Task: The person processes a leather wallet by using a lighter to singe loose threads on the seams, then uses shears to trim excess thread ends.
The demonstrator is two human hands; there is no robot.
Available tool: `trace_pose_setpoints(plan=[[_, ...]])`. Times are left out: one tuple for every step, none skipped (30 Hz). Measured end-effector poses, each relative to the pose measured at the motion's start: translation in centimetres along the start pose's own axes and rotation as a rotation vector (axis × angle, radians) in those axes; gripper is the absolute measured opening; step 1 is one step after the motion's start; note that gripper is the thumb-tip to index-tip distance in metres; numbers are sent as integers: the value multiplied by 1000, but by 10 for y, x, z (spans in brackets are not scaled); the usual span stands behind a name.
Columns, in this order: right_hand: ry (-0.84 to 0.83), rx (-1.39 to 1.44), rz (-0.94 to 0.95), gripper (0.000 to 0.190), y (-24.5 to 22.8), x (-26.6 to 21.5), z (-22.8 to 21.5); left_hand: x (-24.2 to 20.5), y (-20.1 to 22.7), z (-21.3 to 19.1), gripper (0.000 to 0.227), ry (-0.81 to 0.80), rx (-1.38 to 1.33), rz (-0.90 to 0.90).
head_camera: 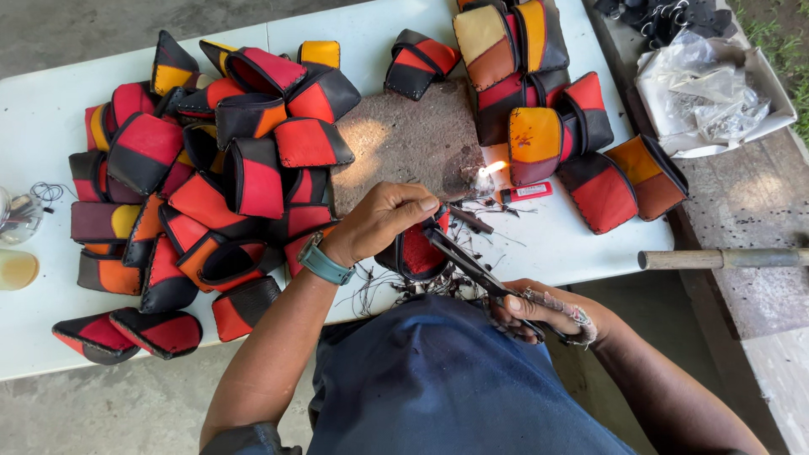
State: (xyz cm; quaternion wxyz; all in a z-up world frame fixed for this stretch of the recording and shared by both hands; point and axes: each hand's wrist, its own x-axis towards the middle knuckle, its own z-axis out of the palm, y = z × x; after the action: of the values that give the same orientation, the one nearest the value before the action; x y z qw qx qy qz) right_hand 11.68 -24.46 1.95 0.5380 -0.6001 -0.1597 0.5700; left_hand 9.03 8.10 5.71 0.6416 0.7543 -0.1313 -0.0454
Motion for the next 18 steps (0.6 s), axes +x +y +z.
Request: trace_pose_setpoints(plan=[[-46, 3, -33, 55, 0, 1, 1, 0, 0, 0, 45, -5, 7, 1], [-94, 5, -67, 56, -1, 3, 1, -1, 0, 1, 49, -10, 15, 2], [-141, 7, -101, 58, -2, 4, 2, -1, 1, 1, 51, 1, 39, 0], [-131, 17, -85, 58, -1, 4, 3, -2, 0, 1, 52, 10, 61, -2], [-122, 27, -69, 58, -1, 4, 4, -2, 0, 2, 54, 18, 84, -4], [-112, 36, -54, 58, -1, 4, 4, -1, -1, 4, 55, 49, 83, -9], [-108, 15, -41, 58, -2, 2, 5, 0, -1, 5, 56, 80, 82, -14], [-106, -7, -33, 58, -3, 1, 5, 0, 0, 5, 57, 113, 86, -18], [-104, -29, -24, 58, -5, 0, 5, 1, 2, 3, 57, 134, 102, -34], [-87, -18, -16, 58, -6, -1, 5, 2, 3, 2, 58, 154, 117, -49], [-70, -7, -8, 58, -6, -1, 6, 2, 5, 1, 59, 173, 132, -65], [-53, 5, 1, 59, -6, -1, 6, 2, 6, 3, 59, 169, 145, -63], [-45, 1, 2, 59, -5, -1, 6, 3, 7, 5, 59, 164, 159, -61], [-38, -3, 1, 59, -4, 0, 7, 2, 8, 8, 59, 159, 174, -60], [-31, -6, 0, 59, -3, 1, 7, 2, 9, 10, 60, 163, 205, -56], [-45, -1, -22, 59, -3, 0, 7, 1, 11, 12, 61, 167, 237, -52], [-59, 4, -43, 59, -2, -1, 6, 1, 12, 13, 61, 172, 269, -47], [-73, 9, -65, 60, -1, -2, 6, 0, 13, 14, 61, 165, 244, -39]])
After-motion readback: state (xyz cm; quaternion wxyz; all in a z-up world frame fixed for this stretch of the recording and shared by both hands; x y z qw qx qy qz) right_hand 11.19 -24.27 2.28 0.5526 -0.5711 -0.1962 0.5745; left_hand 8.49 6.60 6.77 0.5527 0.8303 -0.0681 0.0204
